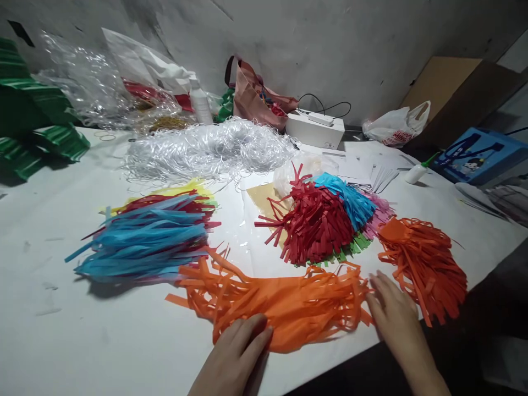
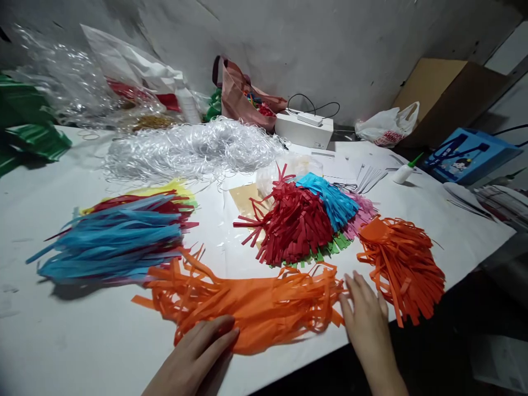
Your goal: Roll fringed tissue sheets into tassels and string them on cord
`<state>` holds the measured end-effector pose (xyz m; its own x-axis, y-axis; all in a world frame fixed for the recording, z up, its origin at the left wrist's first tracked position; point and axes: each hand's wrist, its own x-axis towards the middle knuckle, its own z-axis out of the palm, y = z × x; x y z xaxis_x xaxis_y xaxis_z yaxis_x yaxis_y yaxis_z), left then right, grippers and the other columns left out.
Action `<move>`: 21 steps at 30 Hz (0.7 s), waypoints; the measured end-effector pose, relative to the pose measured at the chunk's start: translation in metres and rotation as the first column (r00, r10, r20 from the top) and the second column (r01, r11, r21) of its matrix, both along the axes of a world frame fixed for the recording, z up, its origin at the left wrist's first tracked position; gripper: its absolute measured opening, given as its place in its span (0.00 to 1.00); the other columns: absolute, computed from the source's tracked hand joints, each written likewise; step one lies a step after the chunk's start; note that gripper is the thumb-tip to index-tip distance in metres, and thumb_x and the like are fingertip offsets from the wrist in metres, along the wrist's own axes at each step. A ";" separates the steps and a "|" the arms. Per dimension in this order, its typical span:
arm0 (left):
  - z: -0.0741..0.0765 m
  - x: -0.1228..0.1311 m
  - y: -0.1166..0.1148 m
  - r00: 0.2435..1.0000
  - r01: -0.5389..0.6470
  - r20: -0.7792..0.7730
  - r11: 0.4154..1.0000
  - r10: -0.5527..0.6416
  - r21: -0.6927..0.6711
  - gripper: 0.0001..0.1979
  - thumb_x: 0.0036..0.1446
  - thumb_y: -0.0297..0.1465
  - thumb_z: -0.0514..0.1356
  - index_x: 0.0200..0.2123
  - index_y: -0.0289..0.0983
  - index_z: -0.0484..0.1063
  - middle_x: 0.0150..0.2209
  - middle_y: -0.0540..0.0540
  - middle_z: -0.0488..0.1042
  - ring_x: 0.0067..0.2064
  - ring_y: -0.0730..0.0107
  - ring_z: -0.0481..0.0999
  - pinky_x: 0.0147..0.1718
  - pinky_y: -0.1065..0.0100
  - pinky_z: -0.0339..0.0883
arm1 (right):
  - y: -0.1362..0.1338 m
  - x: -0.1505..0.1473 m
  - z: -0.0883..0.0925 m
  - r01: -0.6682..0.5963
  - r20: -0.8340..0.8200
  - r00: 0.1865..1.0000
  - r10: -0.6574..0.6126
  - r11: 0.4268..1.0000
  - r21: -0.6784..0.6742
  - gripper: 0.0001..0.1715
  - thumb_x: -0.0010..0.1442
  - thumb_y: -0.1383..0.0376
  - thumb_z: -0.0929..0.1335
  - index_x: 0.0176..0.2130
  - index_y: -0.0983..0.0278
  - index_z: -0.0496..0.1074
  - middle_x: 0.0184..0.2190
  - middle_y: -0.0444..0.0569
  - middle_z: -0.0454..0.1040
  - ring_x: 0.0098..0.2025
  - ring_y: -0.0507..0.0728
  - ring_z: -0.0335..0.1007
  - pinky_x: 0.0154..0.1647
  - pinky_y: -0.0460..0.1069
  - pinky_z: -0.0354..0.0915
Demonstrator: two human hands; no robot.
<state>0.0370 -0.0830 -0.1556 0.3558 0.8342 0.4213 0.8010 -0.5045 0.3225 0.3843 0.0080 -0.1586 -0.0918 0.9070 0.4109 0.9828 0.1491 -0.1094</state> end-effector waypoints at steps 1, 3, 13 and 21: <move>0.001 0.000 0.001 1.000 0.005 -0.006 1.000 -0.005 0.011 0.13 0.68 0.29 0.53 0.51 0.39 0.73 0.50 0.38 0.78 0.46 0.61 0.80 0.43 0.66 0.77 | -0.006 0.004 0.006 -0.017 -0.047 0.999 0.021 0.995 0.101 0.25 0.69 0.57 0.58 0.52 0.69 0.73 0.53 0.64 0.76 0.54 0.70 0.73 0.54 0.72 0.66; 0.005 0.003 0.003 1.000 0.000 -0.005 1.000 0.000 0.023 0.12 0.68 0.29 0.53 0.50 0.39 0.73 0.49 0.39 0.79 0.46 0.62 0.80 0.44 0.65 0.77 | -0.021 -0.010 0.020 -0.161 -0.097 0.976 0.193 0.950 0.269 0.18 0.68 0.63 0.63 0.53 0.67 0.72 0.49 0.60 0.78 0.53 0.65 0.74 0.57 0.65 0.67; 0.012 0.008 -0.004 0.998 -0.034 -0.058 0.998 0.031 -0.053 0.13 0.67 0.32 0.55 0.51 0.39 0.74 0.49 0.41 0.79 0.46 0.58 0.77 0.43 0.59 0.72 | -0.043 -0.115 0.020 -0.782 -0.115 0.584 0.804 0.595 0.188 0.18 0.69 0.75 0.59 0.45 0.71 0.77 0.42 0.53 0.82 0.48 0.58 0.78 0.58 0.56 0.71; 0.005 -0.081 -0.043 0.932 -0.323 -0.174 0.947 0.318 0.002 0.19 0.63 0.47 0.56 0.48 0.42 0.74 0.49 0.41 0.78 0.45 0.50 0.77 0.40 0.53 0.67 | -0.032 -0.084 0.030 -0.837 -0.087 0.532 0.842 0.539 0.093 0.17 0.67 0.76 0.61 0.49 0.72 0.75 0.45 0.57 0.82 0.52 0.60 0.77 0.54 0.55 0.74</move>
<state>-0.0435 -0.1265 -0.1504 0.1319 0.9254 0.3553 0.9625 -0.2053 0.1774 0.3005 -0.0240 -0.1284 -0.7570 0.4210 0.4997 0.3845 0.9053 -0.1803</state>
